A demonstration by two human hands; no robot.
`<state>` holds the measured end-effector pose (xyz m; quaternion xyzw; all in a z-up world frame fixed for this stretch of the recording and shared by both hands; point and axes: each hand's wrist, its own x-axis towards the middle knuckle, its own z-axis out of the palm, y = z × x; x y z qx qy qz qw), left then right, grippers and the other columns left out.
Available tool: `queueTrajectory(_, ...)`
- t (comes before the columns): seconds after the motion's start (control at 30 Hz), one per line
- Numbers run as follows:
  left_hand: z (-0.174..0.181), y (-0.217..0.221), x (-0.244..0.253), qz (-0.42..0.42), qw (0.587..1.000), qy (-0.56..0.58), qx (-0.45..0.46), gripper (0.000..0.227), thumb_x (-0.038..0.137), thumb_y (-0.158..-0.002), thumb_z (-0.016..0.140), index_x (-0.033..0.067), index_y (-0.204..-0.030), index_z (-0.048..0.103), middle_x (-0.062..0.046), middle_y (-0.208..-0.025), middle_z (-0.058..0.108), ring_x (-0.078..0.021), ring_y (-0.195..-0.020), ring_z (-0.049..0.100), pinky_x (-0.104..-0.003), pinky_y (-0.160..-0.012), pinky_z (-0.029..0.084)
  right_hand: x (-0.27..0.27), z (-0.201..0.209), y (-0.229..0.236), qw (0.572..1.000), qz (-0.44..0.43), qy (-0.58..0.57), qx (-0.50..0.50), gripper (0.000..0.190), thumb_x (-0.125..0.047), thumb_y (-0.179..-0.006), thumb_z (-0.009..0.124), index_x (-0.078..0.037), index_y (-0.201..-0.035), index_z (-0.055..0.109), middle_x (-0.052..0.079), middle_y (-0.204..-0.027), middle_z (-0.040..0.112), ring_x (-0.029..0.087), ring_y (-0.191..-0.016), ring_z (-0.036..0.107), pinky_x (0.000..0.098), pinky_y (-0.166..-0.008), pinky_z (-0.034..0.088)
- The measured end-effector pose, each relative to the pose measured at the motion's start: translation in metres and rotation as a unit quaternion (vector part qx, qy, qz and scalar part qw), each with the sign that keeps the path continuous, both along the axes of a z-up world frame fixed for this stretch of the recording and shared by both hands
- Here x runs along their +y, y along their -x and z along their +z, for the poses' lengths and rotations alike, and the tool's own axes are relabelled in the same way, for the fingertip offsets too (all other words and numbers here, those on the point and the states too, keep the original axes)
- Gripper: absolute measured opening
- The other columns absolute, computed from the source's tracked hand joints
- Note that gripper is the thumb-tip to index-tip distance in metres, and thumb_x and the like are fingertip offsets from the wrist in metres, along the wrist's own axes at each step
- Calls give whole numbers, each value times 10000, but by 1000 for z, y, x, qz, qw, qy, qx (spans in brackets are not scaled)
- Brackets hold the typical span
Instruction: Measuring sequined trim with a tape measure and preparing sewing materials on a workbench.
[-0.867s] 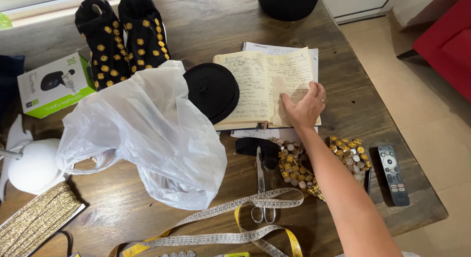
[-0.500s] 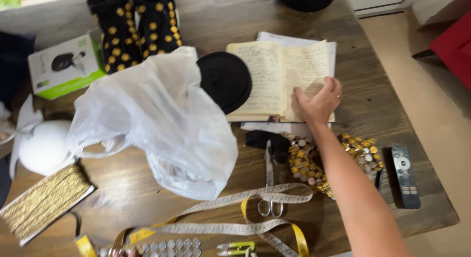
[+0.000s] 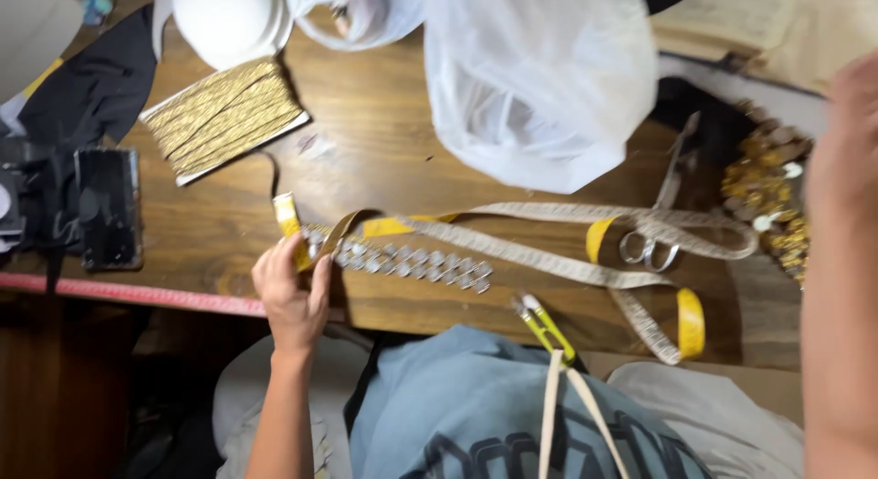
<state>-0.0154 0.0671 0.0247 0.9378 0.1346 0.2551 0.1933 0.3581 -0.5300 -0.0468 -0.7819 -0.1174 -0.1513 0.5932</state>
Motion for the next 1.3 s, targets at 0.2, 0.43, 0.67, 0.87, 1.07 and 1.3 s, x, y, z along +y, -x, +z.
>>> queueTrajectory(0.2, -2, -10, 42, -96, 995, -35, -4, 185, 210, -900, 842, 134, -1020, 724, -53, -1155, 710, -312, -1137, 630, -443, -1031, 447, 230, 106, 218, 972, 165, 155, -65, 81, 18, -847, 789, -43, -855, 736, 100, -913, 729, 253, -849, 708, 349, -786, 573)
queueTrajectory(0.43, 50, -49, 65, -236, 957, -151, -81, 148, 202, -887, 824, 228, -1015, 755, 47, -807, 664, -164, -951, 675, -438, -1057, 465, 403, 161, 240, 935, 272, 143, -177, 535, -222, -889, 820, -28, -1357, 649, 177, -1383, 636, 396, -1298, 591, 523, -1123, 438)
queueTrajectory(0.67, 93, -59, 94, -312, 944, -27, -106, 176, 326, -1025, 644, 185, -1103, 715, 21, -652, 607, -166, -600, 646, -332, -805, 548, 449, 148, 247, 938, 340, 59, 26, 128, -52, -1011, 642, -50, -1078, 751, 134, -924, 763, 324, -930, 752, 458, -876, 550)
queueTrajectory(0.87, 45, -18, 135, -383, 905, 162, 90, 141, 222, -944, 714, 128, -852, 662, -129, -611, 659, -402, -639, 677, -499, -642, 542, 384, 117, 293, 907, 234, 207, 281, 208, -177, -981, 636, -156, -866, 808, 28, -427, 619, 130, -486, 569, 343, -627, 549)
queueTrajectory(1.07, 14, -12, 139, -271, 918, 188, 219, 167, 291, -972, 668, 129, -932, 673, -113, -811, 716, -351, -822, 734, -482, -731, 582, 414, 102, 317, 900, 182, 323, 230, 200, -310, -1013, 647, -166, -1059, 776, 93, -835, 782, 250, -719, 740, 365, -702, 566)
queueTrajectory(1.3, -4, 19, 114, -237, 968, -54, 61, 394, 488, -866, 726, 195, -1108, 619, -37, -1052, 600, -271, -1026, 624, -422, -869, 517, 416, 100, 342, 886, 249, 357, 158, 234, -235, -971, 657, -129, -1171, 719, 97, -872, 732, 261, -794, 750, 362, -690, 615)
